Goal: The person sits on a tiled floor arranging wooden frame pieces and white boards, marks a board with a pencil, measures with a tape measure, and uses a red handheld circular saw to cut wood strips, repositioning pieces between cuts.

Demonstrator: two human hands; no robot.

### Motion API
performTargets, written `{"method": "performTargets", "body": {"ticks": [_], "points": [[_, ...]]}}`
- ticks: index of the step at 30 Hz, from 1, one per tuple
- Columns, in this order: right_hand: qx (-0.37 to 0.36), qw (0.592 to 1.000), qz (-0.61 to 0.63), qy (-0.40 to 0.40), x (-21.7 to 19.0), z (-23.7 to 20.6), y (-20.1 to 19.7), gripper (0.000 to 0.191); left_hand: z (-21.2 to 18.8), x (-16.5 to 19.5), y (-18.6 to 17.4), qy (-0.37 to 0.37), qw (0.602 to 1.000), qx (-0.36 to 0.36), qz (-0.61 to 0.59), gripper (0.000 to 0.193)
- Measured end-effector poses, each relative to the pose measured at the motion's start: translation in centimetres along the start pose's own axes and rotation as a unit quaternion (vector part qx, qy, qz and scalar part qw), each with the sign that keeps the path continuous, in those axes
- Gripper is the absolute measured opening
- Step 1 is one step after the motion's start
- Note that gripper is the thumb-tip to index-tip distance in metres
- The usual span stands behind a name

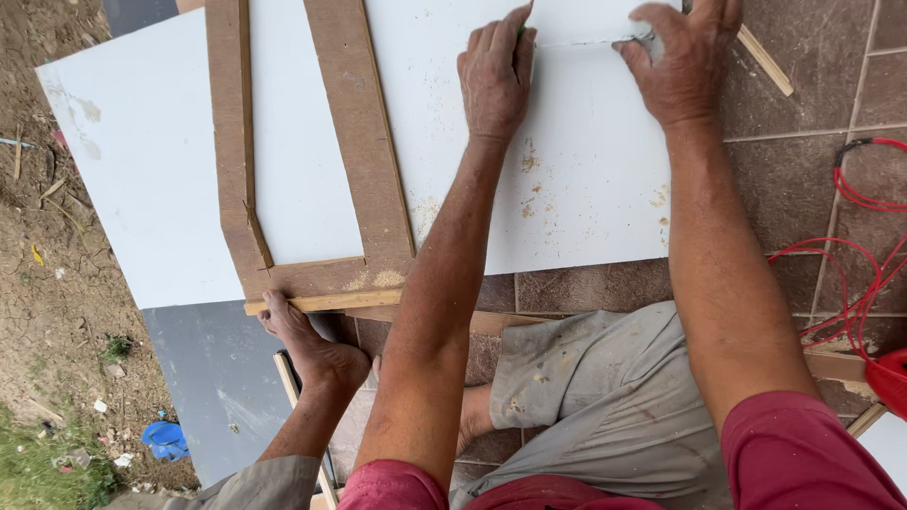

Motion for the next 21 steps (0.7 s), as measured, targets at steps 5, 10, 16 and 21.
{"method": "performTargets", "body": {"ticks": [5,10,16,21], "points": [[-0.154,0.984,0.03,-0.087,-3.0,-5.6,-2.6,0.021,-9.4,7.2,-0.4,0.015,0.992,-0.065,-0.103,0.03],[-0.225,0.962,0.151,-0.028,1.0,-13.0,-6.9,0.011,-22.9,11.3,-0.8,-0.024,0.97,-0.118,-0.213,0.028],[-0.105,0.967,0.192,0.132,7.5,-24.4,-10.7,0.012,-38.5,7.2,-1.6,0.088,0.936,-0.333,-0.077,0.028],[-0.129,0.944,0.119,0.279,8.7,-28.5,-11.4,0.012,-41.1,3.7,-3.3,0.103,0.921,-0.375,-0.017,0.027]]}}
Point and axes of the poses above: each hand's wrist, its own z-axis towards the middle knuckle, its own y-axis out of the palm, x = y × z, the point moved 5 cm from there along z, towards the middle knuckle, and after that the axes turned 12 degrees about -x, right-handed, at the moved point
